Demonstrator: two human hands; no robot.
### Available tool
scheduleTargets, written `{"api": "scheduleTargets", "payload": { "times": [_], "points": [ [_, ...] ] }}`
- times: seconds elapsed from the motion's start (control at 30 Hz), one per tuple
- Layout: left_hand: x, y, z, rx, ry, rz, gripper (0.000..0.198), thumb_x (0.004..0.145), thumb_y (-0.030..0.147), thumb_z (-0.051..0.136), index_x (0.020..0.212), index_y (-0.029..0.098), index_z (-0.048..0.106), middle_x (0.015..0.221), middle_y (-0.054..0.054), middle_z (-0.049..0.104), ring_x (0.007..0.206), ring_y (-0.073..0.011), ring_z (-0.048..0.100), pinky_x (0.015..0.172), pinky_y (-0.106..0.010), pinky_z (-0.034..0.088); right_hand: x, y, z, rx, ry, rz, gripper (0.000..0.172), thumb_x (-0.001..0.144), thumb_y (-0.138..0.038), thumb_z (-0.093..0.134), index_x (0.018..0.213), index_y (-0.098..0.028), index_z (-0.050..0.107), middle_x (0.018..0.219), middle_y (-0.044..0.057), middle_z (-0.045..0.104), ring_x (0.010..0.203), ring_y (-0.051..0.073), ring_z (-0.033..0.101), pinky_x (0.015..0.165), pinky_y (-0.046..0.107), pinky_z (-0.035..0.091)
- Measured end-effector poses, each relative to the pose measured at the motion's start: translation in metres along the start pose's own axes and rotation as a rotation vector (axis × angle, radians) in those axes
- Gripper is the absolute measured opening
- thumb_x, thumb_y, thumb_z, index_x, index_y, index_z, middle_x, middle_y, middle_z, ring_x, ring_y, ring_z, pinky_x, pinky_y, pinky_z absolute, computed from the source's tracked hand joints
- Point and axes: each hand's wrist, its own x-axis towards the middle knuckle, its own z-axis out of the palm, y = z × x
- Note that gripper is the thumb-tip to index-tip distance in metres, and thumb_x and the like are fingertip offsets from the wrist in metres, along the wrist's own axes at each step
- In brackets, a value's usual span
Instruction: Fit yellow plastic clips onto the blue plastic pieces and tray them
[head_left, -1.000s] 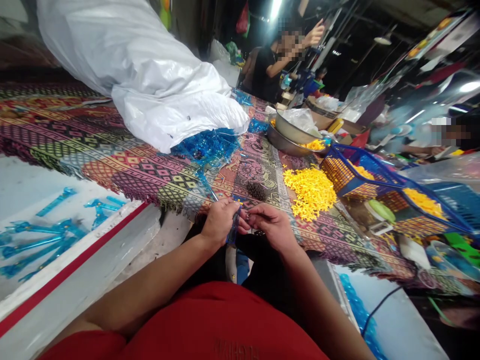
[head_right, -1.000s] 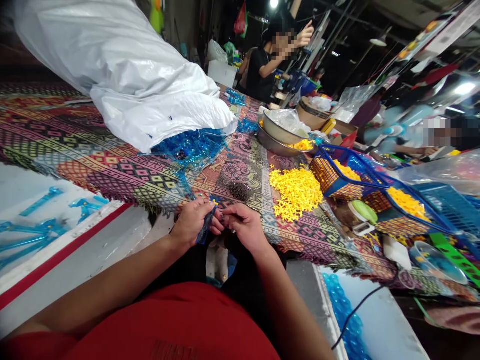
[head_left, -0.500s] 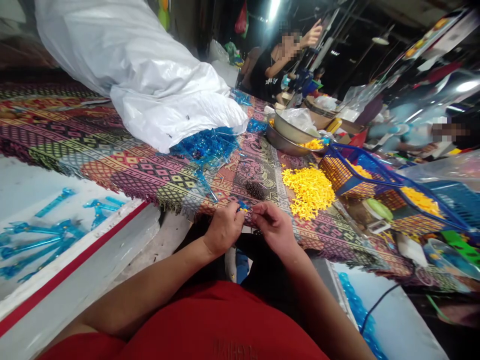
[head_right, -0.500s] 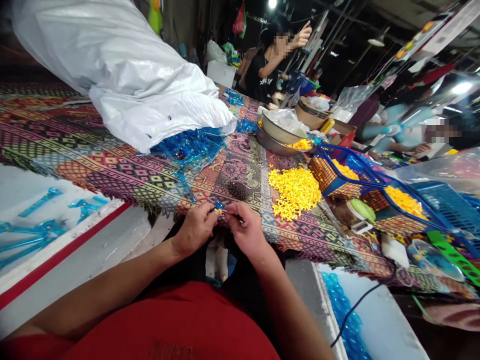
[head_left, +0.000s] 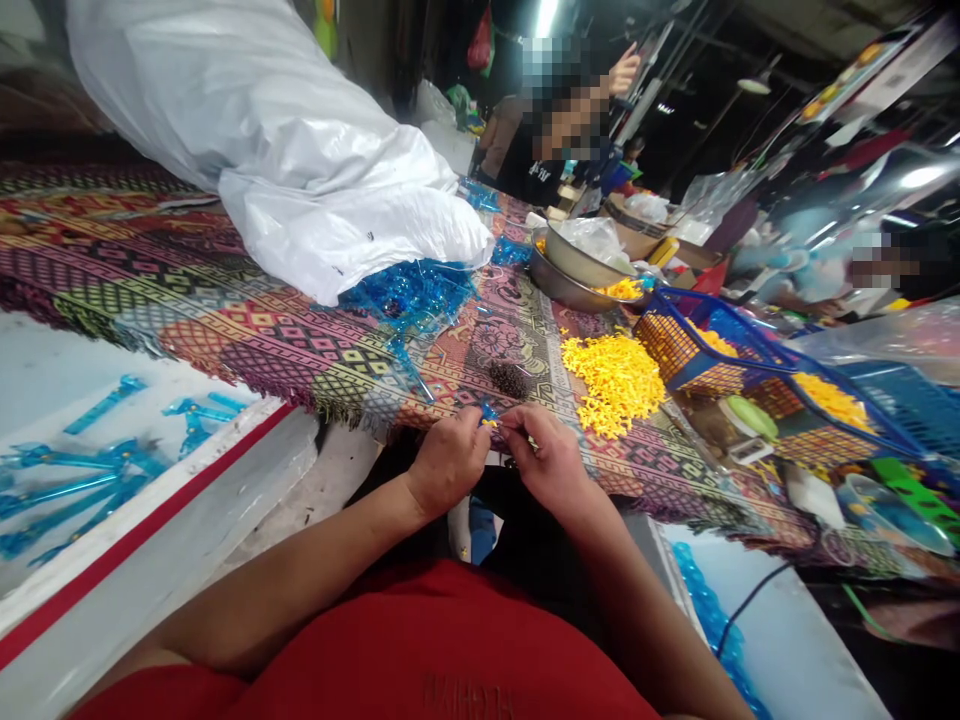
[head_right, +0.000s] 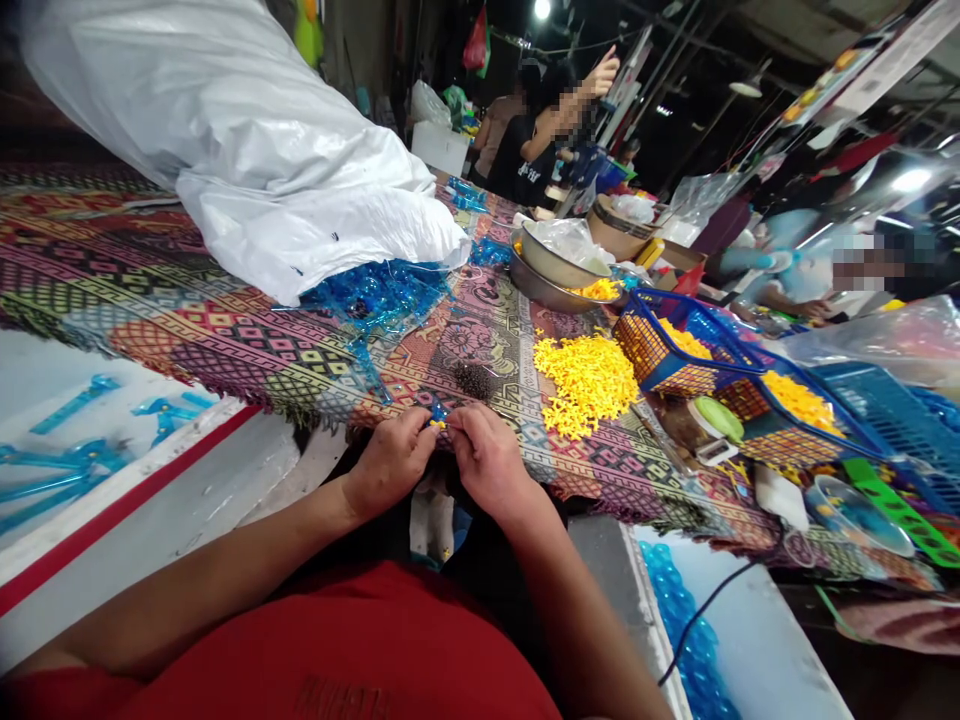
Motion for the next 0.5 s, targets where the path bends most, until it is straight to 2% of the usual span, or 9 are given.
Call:
{"api": "scheduleTargets", "payload": {
  "times": [0.1, 0.2, 0.37, 0.5],
  "points": [
    [-0.0011, 0.0002, 0.0004, 0.131, -0.039, 0.031, 0.023, 0.090, 0.019, 0.031, 0.084, 0.013, 0.052, 0.084, -0.011, 0.060, 0.074, -0.0201, 0.058, 0.065, -0.030, 0.043, 0.0013, 0.0001, -0.0016, -0.024, -0.034, -0.029, 0.012, 0.087, -0.013, 0.043, 0.086, -0.020, 0.053, 0.081, 0.005, 0.058, 0.078, 0.017, 0.054, 0.069, 0.029, 0.045],
    [-0.0010, 0.0009, -0.0001, 0.141, -0.068, 0.017, 0.023, 0.091, 0.021, 0.031, 0.087, 0.012, 0.051, 0.079, -0.010, 0.060, 0.071, -0.0202, 0.059, 0.063, -0.030, 0.043, 0.0027, 0.0013, -0.0039, -0.043, -0.055, -0.053, 0.012, 0.088, -0.013, 0.043, 0.087, -0.020, 0.053, 0.081, 0.005, 0.057, 0.077, 0.017, 0.054, 0.069, 0.029, 0.045],
    [0.0014, 0.0027, -0.0039, 0.121, -0.090, 0.034, 0.023, 0.091, 0.019, 0.031, 0.088, 0.011, 0.052, 0.083, -0.010, 0.061, 0.075, -0.0195, 0.059, 0.066, -0.029, 0.043, 0.0045, 0.0048, -0.0070, -0.031, -0.046, -0.089, 0.012, 0.086, -0.011, 0.045, 0.089, -0.020, 0.053, 0.081, 0.004, 0.058, 0.077, 0.016, 0.055, 0.068, 0.028, 0.046],
    [0.0019, 0.0022, -0.0063, 0.158, -0.146, 0.083, 0.027, 0.091, 0.018, 0.029, 0.088, 0.010, 0.055, 0.087, -0.012, 0.061, 0.080, -0.0213, 0.059, 0.068, -0.031, 0.043, 0.0067, 0.0071, -0.0096, -0.003, -0.089, -0.088, 0.014, 0.084, -0.009, 0.046, 0.087, -0.020, 0.054, 0.079, 0.003, 0.058, 0.074, 0.015, 0.055, 0.065, 0.027, 0.045]
  ]
}}
